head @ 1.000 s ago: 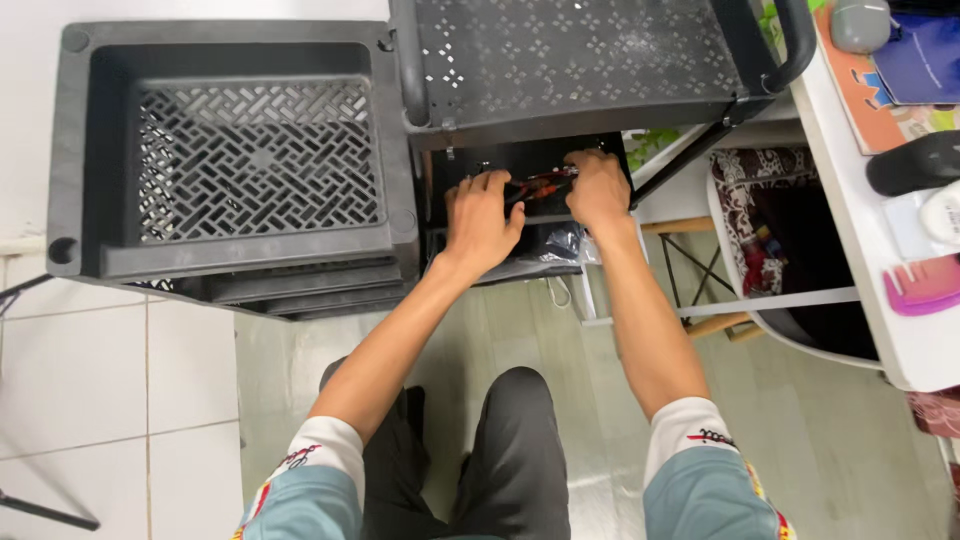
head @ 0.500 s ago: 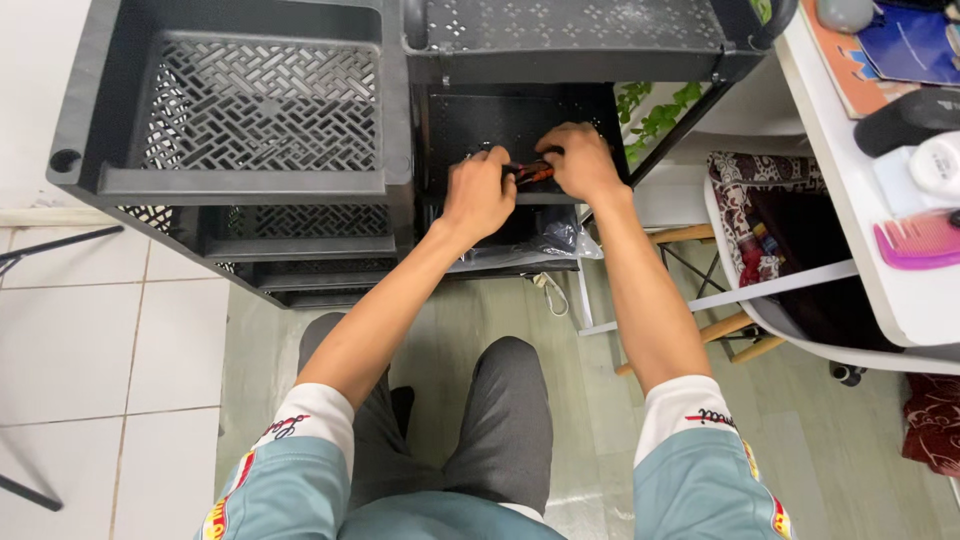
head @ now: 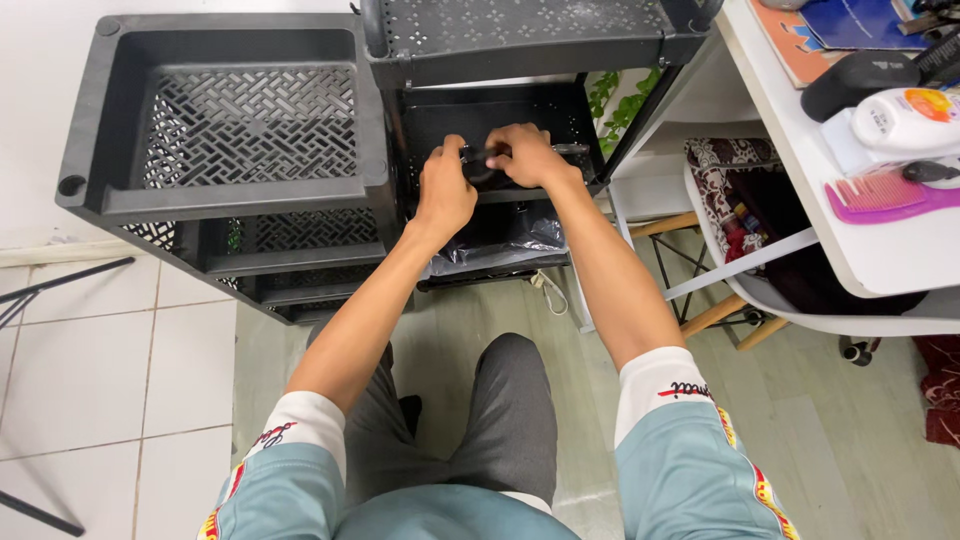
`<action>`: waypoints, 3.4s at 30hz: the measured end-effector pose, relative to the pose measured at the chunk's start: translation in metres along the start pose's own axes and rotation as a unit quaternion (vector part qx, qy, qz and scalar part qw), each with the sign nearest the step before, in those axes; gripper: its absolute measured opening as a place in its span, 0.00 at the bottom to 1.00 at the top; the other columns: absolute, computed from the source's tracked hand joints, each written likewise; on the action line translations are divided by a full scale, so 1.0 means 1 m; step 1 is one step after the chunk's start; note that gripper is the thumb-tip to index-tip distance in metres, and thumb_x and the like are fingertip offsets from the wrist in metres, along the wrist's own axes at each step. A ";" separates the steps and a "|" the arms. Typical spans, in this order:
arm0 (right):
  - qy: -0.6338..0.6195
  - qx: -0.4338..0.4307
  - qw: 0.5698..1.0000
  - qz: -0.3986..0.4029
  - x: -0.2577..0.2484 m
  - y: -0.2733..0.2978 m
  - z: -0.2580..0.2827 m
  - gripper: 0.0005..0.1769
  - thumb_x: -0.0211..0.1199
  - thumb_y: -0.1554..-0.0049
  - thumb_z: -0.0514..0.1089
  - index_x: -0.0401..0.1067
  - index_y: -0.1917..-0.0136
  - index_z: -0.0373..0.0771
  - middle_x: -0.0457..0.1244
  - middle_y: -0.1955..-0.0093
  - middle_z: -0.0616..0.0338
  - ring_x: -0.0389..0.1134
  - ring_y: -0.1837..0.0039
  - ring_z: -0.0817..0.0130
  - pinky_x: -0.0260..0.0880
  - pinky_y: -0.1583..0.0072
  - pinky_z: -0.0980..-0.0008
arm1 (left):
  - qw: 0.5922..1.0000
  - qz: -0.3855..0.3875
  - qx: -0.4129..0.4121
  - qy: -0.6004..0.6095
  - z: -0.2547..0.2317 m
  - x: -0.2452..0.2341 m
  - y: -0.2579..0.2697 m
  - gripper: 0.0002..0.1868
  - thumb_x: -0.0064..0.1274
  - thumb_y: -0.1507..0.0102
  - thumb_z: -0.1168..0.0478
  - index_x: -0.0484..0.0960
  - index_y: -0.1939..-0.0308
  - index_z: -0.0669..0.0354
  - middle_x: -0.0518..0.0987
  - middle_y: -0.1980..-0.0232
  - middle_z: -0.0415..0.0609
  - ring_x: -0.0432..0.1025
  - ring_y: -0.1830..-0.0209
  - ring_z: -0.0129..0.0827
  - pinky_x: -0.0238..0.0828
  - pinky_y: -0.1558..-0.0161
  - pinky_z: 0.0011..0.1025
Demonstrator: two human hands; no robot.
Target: The person repeatedly retrieves small tools and hardware from a black plastic crate and places them on a nearby white table. The person handles wrenches, pliers, and other small items one at a time, moving them from the crate to the table surface.
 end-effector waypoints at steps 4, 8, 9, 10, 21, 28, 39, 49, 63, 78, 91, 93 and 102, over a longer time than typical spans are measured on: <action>-0.193 -0.001 0.973 -0.130 -0.026 0.016 0.000 0.08 0.68 0.38 0.40 0.72 0.51 0.34 0.71 0.58 0.57 0.73 0.55 0.59 0.69 0.48 0.61 | 0.997 -0.033 -0.041 0.055 -0.009 -0.008 -0.004 0.24 0.58 0.35 0.56 0.72 0.45 0.74 0.80 0.56 0.71 0.78 0.58 0.56 0.74 0.56 0.44; -0.211 -0.058 0.946 -0.241 -0.053 0.040 0.017 0.08 0.70 0.44 0.38 0.76 0.51 0.34 0.70 0.57 0.57 0.72 0.55 0.60 0.70 0.51 0.63 | 0.939 0.083 -0.210 0.261 -0.010 0.018 -0.001 0.31 0.44 0.31 0.40 0.77 0.48 0.70 0.83 0.65 0.64 0.80 0.65 0.41 0.74 0.60 0.33; -0.183 -0.067 0.947 -0.256 -0.059 0.046 0.022 0.10 0.71 0.46 0.38 0.78 0.50 0.34 0.70 0.57 0.56 0.71 0.56 0.61 0.70 0.53 0.63 | 0.911 0.085 -0.199 0.351 -0.018 0.022 -0.003 0.33 0.43 0.31 0.38 0.79 0.51 0.70 0.84 0.64 0.58 0.81 0.64 0.36 0.77 0.59 0.29; -0.144 -0.100 0.948 -0.266 -0.063 0.052 0.031 0.10 0.72 0.46 0.38 0.79 0.50 0.34 0.70 0.57 0.56 0.69 0.55 0.59 0.69 0.51 0.63 | 0.875 0.086 -0.188 0.438 -0.025 0.025 -0.004 0.35 0.41 0.32 0.36 0.80 0.54 0.70 0.85 0.63 0.53 0.83 0.63 0.30 0.79 0.59 0.25; -0.052 -0.105 0.926 -0.359 -0.066 0.101 0.065 0.10 0.73 0.47 0.35 0.81 0.50 0.37 0.70 0.52 0.59 0.66 0.47 0.56 0.69 0.46 0.64 | 0.909 0.036 -0.121 0.397 -0.027 0.026 0.010 0.20 0.64 0.35 0.54 0.82 0.56 0.73 0.84 0.64 0.52 0.77 0.62 0.27 0.73 0.58 0.24; -0.311 0.017 0.896 -0.316 -0.031 0.104 0.019 0.13 0.68 0.38 0.39 0.72 0.42 0.34 0.67 0.44 0.57 0.70 0.41 0.68 0.73 0.38 0.70 | 0.789 0.045 -0.085 0.607 -0.023 0.043 0.021 0.26 0.60 0.36 0.76 0.68 0.36 0.73 0.80 0.43 0.55 0.77 0.40 0.35 0.75 0.36 0.31; -0.702 0.262 0.621 -0.229 0.028 0.197 0.029 0.13 0.61 0.34 0.45 0.71 0.41 0.35 0.68 0.44 0.58 0.68 0.44 0.71 0.71 0.43 0.69 | 0.798 0.257 -0.175 0.516 -0.075 -0.002 0.057 0.27 0.61 0.39 0.75 0.71 0.38 0.62 0.79 0.41 0.46 0.76 0.38 0.28 0.74 0.36 0.29; -0.673 0.412 0.583 -0.194 -0.085 0.247 0.153 0.11 0.61 0.35 0.47 0.70 0.43 0.39 0.69 0.51 0.60 0.67 0.53 0.74 0.70 0.49 0.72 | 0.780 0.389 -0.286 0.397 -0.161 -0.121 0.053 0.32 0.68 0.46 0.70 0.75 0.39 0.61 0.84 0.60 0.50 0.76 0.62 0.25 0.72 0.64 0.25; -0.546 0.447 0.644 -0.295 -0.289 0.233 0.238 0.12 0.62 0.35 0.46 0.74 0.41 0.39 0.68 0.55 0.63 0.65 0.58 0.78 0.66 0.56 0.76 | 0.775 0.368 -0.266 0.439 -0.292 -0.220 -0.003 0.32 0.65 0.43 0.74 0.71 0.36 0.64 0.81 0.65 0.48 0.75 0.69 0.27 0.71 0.65 0.27; -0.496 0.477 0.544 -0.479 -0.420 0.387 0.202 0.13 0.62 0.36 0.47 0.70 0.42 0.40 0.72 0.53 0.58 0.67 0.56 0.75 0.66 0.54 0.74 | 0.732 0.512 -0.155 0.422 -0.477 -0.112 0.015 0.29 0.61 0.40 0.72 0.69 0.36 0.63 0.83 0.65 0.49 0.78 0.69 0.28 0.77 0.64 0.27; -0.473 0.462 0.559 -0.501 -0.492 0.552 0.072 0.11 0.60 0.35 0.46 0.74 0.44 0.37 0.72 0.55 0.58 0.67 0.58 0.75 0.67 0.54 0.74 | 0.764 0.550 -0.060 0.332 -0.629 0.004 0.065 0.24 0.62 0.39 0.64 0.73 0.41 0.69 0.84 0.63 0.52 0.79 0.69 0.27 0.76 0.65 0.27; -0.483 0.454 0.564 -0.493 -0.502 0.557 0.047 0.12 0.59 0.35 0.46 0.75 0.44 0.37 0.72 0.55 0.58 0.68 0.58 0.75 0.67 0.54 0.74 | 0.774 0.548 -0.065 0.309 -0.639 0.017 0.059 0.24 0.62 0.39 0.64 0.74 0.41 0.68 0.85 0.64 0.52 0.79 0.69 0.28 0.75 0.65 0.27; -0.448 0.401 0.673 -0.431 -0.574 0.499 -0.081 0.12 0.66 0.39 0.43 0.79 0.45 0.35 0.70 0.58 0.65 0.65 0.60 0.79 0.66 0.56 0.78 | 0.814 0.486 -0.036 0.315 -0.664 0.088 -0.045 0.25 0.62 0.40 0.66 0.73 0.41 0.69 0.86 0.60 0.54 0.80 0.65 0.28 0.75 0.63 0.26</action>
Point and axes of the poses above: each hand's wrist, its own y-axis away from the middle knuckle, its own x-axis out of the palm, z = x × y, the point moved 7 cm from there along -y, towards the middle knuckle
